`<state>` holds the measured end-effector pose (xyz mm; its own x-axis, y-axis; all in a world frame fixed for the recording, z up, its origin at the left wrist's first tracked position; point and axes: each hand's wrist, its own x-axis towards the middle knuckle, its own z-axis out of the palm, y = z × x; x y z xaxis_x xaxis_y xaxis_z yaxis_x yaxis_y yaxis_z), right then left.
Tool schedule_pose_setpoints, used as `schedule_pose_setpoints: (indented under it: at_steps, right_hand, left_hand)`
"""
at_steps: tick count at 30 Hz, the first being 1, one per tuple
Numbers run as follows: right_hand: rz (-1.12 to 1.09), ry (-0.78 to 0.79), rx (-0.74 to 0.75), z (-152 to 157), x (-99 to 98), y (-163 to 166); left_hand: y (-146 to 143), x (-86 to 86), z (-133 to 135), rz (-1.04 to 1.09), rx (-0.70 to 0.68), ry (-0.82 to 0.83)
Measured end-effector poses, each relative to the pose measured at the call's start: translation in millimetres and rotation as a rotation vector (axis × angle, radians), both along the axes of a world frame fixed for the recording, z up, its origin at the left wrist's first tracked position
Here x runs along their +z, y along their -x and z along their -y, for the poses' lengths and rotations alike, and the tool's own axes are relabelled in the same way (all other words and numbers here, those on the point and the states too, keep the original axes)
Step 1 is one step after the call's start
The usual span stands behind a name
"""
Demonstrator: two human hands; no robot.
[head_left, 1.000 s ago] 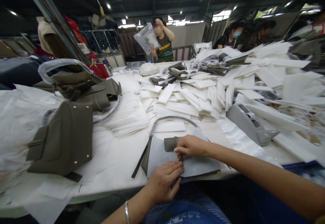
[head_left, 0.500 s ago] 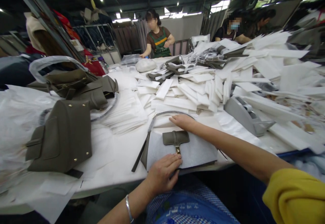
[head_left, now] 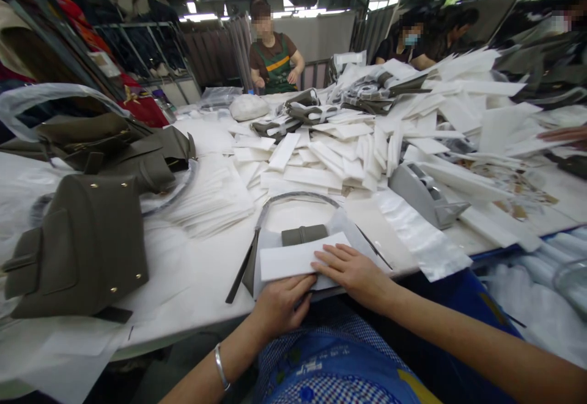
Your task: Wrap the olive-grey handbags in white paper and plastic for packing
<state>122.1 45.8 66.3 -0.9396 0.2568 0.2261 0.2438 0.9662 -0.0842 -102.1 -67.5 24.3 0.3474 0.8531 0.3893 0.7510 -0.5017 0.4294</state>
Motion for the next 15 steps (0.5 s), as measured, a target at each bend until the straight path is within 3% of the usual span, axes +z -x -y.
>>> schedule_pose_setpoints:
  at_steps: [5,11,13,15]
  right_hand:
    - [0.004,0.084,-0.060,0,-10.8,-2]
    - [0.044,0.049,-0.049,0,-11.4,-8]
    - [0.045,-0.023,-0.050,-3,-14.8,-8]
    - [0.037,-0.073,-0.072,-5,-15.3,-8]
  left_hand:
    - [1,1.0,2,-0.029,-0.011,-0.077]
    - [-5,20.3,5,-0.093,-0.018,-0.444]
    - [-5,15.2,-7,-0.189,0.070,-0.406]
    - [-4,-0.5,-19,-0.260,0.103,-0.348]
